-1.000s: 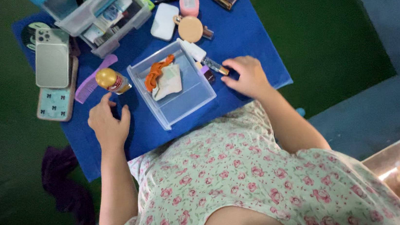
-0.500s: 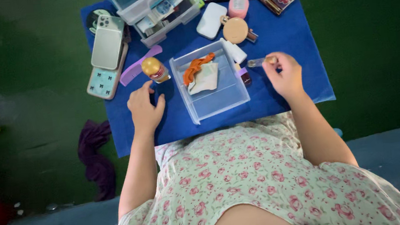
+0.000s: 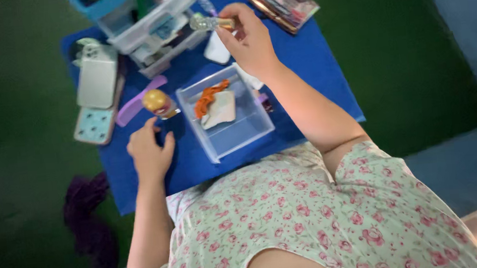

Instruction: The person organizes various small items on a blue mat, including a phone, a comb, and cosmetic containers. They place a cloth and a small orange item into a clear plastic box, then wipe a green container with the cloth before setting it aside.

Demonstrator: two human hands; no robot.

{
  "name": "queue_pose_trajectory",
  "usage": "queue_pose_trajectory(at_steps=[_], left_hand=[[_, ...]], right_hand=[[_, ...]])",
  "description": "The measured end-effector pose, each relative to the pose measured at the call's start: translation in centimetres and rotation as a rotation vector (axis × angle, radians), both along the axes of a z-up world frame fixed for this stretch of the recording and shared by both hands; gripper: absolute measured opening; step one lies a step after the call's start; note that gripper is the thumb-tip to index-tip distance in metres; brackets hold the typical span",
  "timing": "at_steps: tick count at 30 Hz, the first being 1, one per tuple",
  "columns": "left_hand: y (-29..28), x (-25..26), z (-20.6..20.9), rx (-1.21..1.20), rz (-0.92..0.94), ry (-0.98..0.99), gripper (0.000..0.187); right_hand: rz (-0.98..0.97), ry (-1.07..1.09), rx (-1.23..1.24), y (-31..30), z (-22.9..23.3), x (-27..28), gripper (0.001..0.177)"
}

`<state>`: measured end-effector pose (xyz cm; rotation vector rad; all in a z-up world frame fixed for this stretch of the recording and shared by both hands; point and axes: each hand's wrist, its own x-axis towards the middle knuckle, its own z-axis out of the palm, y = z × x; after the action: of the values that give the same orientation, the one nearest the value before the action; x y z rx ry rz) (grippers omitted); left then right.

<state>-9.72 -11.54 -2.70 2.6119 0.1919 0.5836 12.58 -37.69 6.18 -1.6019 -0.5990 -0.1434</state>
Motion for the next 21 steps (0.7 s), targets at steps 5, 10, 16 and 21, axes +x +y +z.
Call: queue_pose_trajectory(at_steps=[5,10,16,21], left_hand=[[0.0,0.3,0.1,-0.063,0.022,0.012,0.051],[0.1,0.0,0.3,-0.088,0.011,-0.012,0.050],[0.2,-0.1,0.1,-0.102,0.014,-0.002,0.052],[0.2,-0.1,0.2,-0.109,0.010,-0.012,0.053]], right_hand=[[0.011,-0.356,-0.143,6.7,1.5,1.3,0.027],[-0.173,-0.587,-0.312,12.1,1.6,2.6,0.030],[-0.185,-0.623,-0.395,15.4,1.8,2.7,0.031],[-0.170,-0.606,-0.441,16.6,2.1,2.2,0.032]])
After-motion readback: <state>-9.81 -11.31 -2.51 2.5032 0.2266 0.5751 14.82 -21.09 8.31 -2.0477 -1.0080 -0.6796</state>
